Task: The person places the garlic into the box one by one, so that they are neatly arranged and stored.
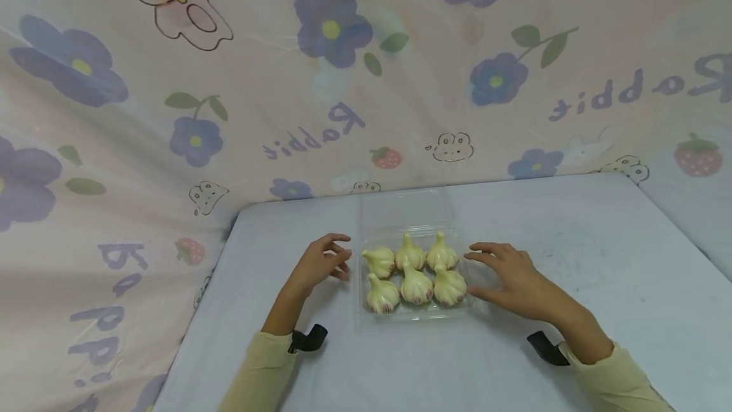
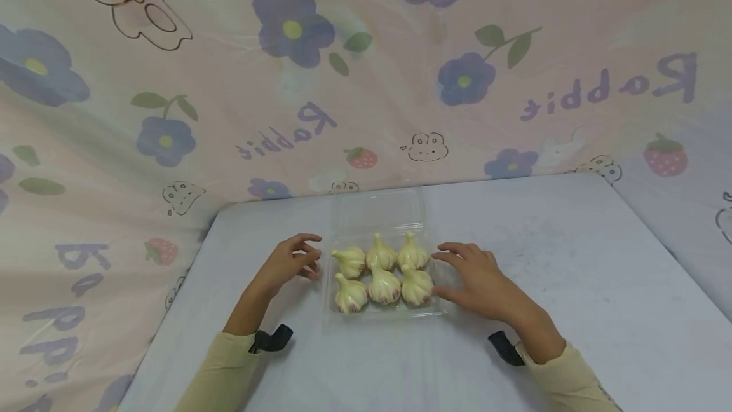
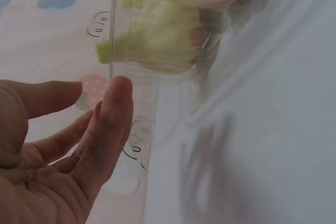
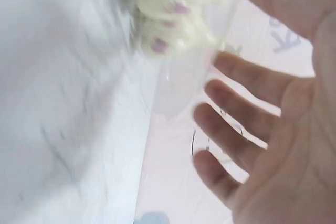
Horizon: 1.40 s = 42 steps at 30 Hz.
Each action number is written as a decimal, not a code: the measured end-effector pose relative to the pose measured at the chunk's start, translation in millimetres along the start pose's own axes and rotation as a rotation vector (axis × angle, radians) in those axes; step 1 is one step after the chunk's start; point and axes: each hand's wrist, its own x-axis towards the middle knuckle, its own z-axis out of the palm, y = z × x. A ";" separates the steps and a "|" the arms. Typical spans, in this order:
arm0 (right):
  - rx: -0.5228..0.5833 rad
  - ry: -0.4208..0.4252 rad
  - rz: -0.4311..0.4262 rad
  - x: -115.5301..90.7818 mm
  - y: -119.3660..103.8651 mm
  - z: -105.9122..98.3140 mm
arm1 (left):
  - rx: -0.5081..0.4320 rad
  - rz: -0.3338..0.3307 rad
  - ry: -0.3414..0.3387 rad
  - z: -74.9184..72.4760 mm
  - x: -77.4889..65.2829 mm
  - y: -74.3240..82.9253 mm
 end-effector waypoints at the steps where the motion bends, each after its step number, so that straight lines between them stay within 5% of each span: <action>1: 0.009 -0.011 0.002 -0.9 2.2 -2.5 | -0.004 0.000 0.017 0.1 7.3 2.3; 9: 0.100 -0.103 -0.024 -6.1 9.0 -13.5 | 0.007 -0.084 0.183 4.6 60.1 11.8; 16: 0.136 -0.140 -0.045 -8.2 10.1 -12.4 | -0.094 -0.200 0.198 9.3 84.0 12.8; 28: 0.100 -0.129 -0.043 -9.8 8.6 -11.1 | -0.195 -0.221 0.157 12.4 94.6 11.6; 42: -0.014 -0.091 -0.075 -9.4 2.2 -13.7 | -0.235 -0.118 0.133 12.0 90.2 17.0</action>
